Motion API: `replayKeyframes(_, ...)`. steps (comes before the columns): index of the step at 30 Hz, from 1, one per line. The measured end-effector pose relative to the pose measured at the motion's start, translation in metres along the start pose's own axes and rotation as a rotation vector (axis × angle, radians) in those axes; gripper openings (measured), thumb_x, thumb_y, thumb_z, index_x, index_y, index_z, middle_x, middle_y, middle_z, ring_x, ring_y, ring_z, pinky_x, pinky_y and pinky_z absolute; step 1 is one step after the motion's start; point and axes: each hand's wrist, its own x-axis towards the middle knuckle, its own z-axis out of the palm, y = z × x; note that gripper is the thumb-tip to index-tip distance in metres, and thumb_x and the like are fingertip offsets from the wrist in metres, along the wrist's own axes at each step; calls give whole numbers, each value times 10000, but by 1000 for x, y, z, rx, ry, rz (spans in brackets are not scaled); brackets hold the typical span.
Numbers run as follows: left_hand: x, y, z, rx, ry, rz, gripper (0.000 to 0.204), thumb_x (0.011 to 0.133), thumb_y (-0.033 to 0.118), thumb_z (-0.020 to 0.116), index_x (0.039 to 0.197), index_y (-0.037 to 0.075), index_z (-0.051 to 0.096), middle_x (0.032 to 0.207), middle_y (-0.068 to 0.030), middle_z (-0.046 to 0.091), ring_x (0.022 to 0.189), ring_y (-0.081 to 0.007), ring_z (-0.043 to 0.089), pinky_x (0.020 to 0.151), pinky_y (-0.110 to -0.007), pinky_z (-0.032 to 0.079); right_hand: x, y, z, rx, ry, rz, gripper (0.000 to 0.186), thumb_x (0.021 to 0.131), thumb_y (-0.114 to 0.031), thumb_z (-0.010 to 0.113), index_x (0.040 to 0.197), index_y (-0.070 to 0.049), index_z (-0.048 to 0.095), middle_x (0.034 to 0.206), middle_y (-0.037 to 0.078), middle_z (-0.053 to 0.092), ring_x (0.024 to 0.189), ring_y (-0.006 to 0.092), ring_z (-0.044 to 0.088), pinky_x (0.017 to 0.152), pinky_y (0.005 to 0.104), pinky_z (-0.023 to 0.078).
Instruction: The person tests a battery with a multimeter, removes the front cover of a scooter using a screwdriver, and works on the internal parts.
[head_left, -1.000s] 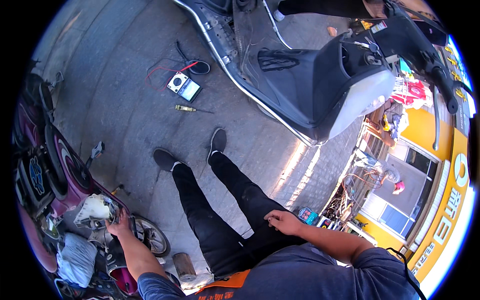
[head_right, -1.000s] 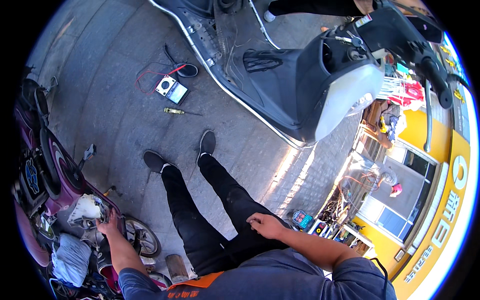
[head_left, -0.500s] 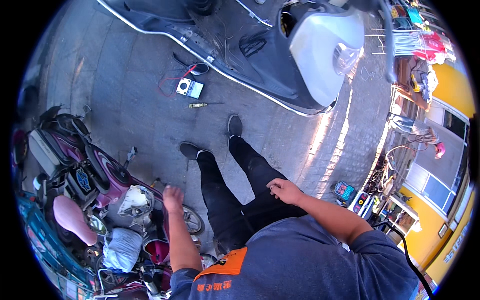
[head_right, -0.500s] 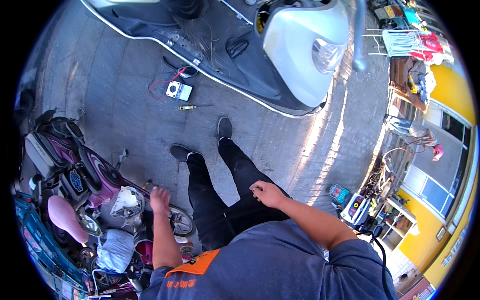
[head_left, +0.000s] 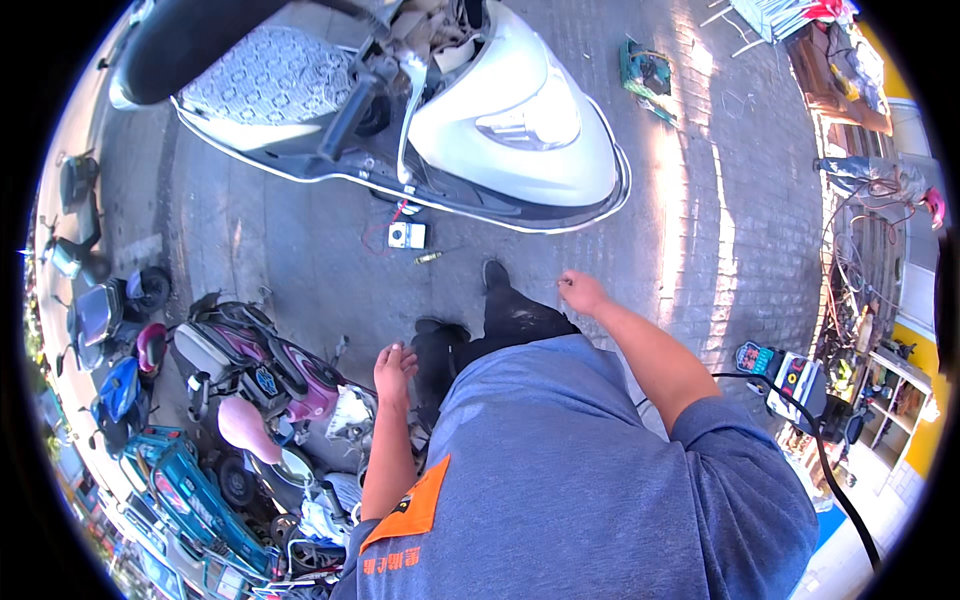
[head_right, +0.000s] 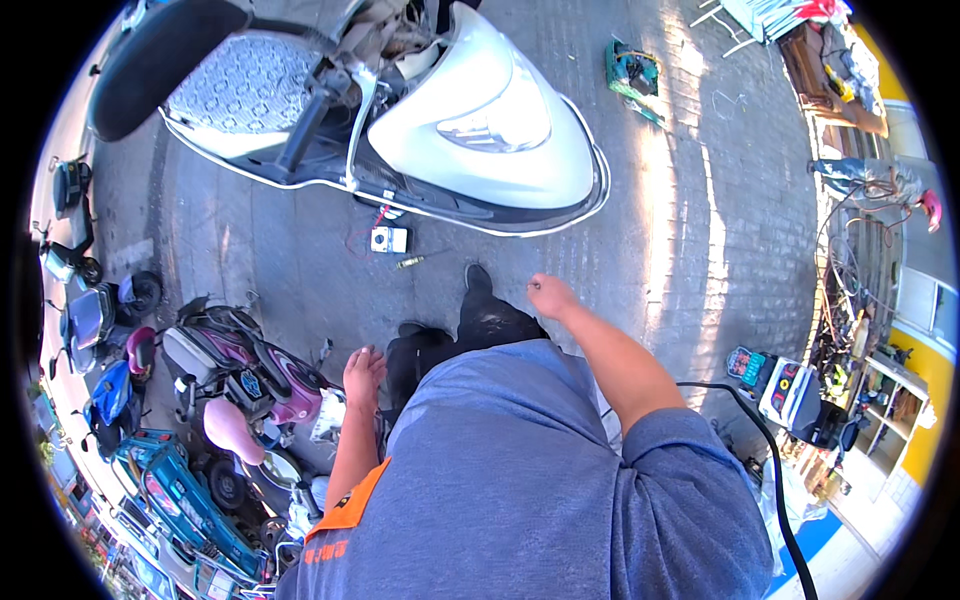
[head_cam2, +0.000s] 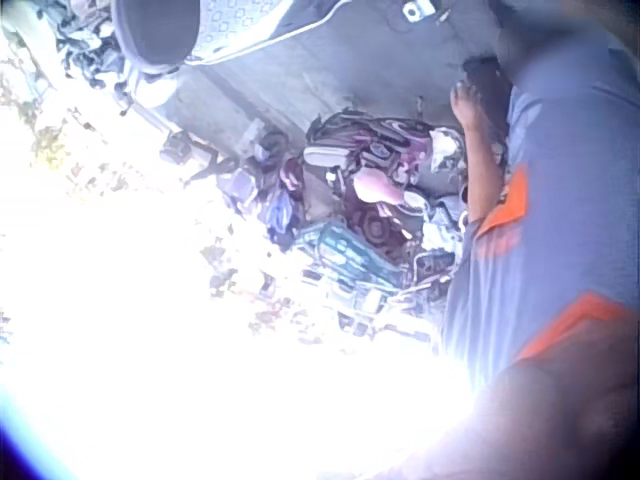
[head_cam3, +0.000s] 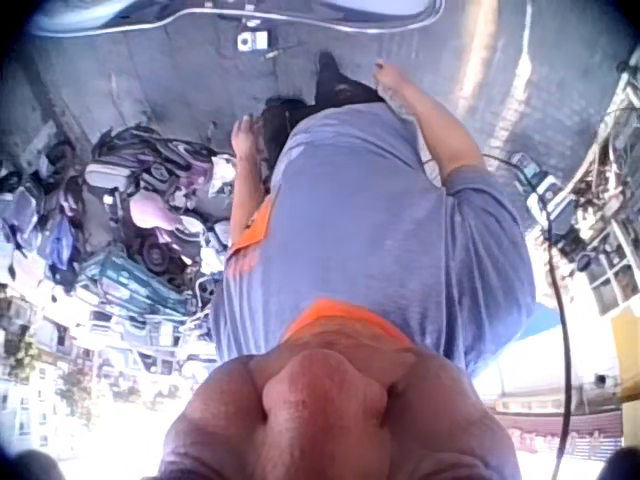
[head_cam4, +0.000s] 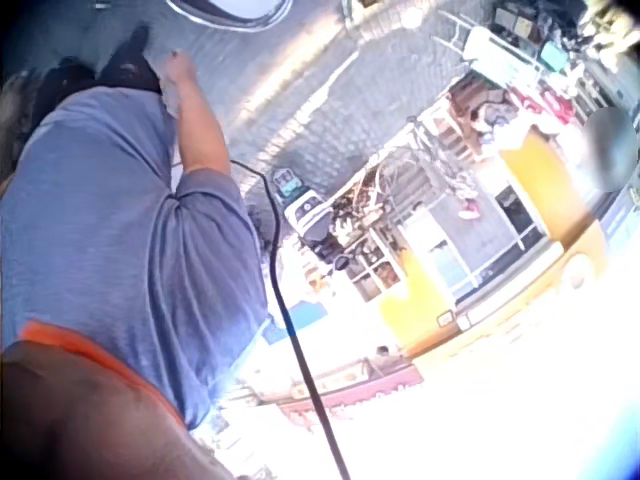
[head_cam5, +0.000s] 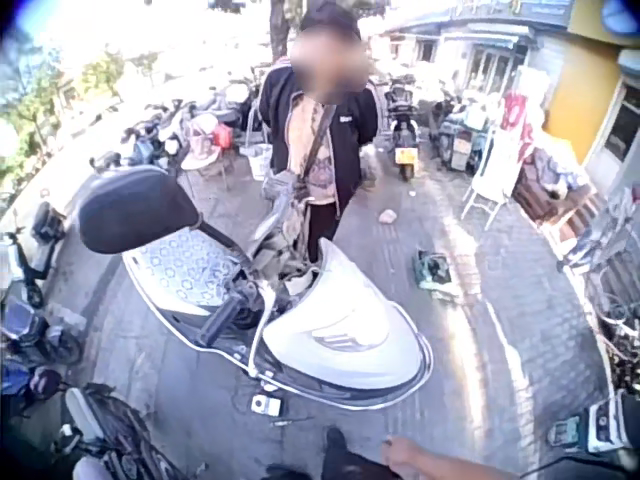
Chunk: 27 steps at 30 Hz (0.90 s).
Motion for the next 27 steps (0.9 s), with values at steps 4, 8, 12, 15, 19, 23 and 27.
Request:
replayKeyframes(4,-30,23,2,412,-16,134,210,1079,249,656,1100,44,696,781,11,639,614,-66,536,548,-262,430,0,-6,-23,-215,-52,-132,345,975,-348,636,1182,-106,771,1165,195,781,1116,410,730,943,506,575)
replayKeyframes(8,-48,23,-4,879,14,688,268,1020,267,717,1080,7,730,880,-120,711,800,-197,661,778,-376,555,-62,-56,-42,-1,-168,-91,322,956,-352,647,1145,-125,775,1154,186,780,1092,402,735,925,517,577)
replayKeyframes(12,-21,-7,-48,619,-10,569,280,1038,275,734,972,5,708,773,-45,663,721,-119,561,695,-338,512,-74,-85,-8,-137,-45,-274,270,946,-336,635,1078,-136,757,1069,161,782,1025,399,732,865,536,574)
replayKeyframes(15,-16,24,-42,671,-276,563,290,1038,275,742,949,2,700,767,-38,659,710,-119,542,695,-334,505,-108,-78,9,-94,62,-227,239,951,-320,639,1062,-130,732,1044,168,769,1006,412,721,858,540,567)
replayKeyframes(19,26,62,-75,980,-398,577,280,1013,262,751,950,-8,712,788,-90,699,720,-155,607,712,-354,521,-159,-77,45,-3,147,-111,203,929,-272,638,1029,-111,711,1055,173,753,1034,409,704,881,536,555)
replayKeyframes(23,12,106,-96,1275,-406,531,289,986,296,756,996,7,757,873,-164,761,803,-254,733,759,-400,557,-221,-74,86,140,114,70,213,909,-219,632,1065,-107,723,1083,179,761,1070,412,703,893,523,553)
replayKeyframes(27,25,113,-124,1447,-480,599,290,982,327,737,1026,42,774,933,-210,777,890,-379,766,786,-438,568,-269,-76,124,289,134,146,264,897,-177,616,1120,-105,739,1127,190,764,1098,408,703,912,505,556)
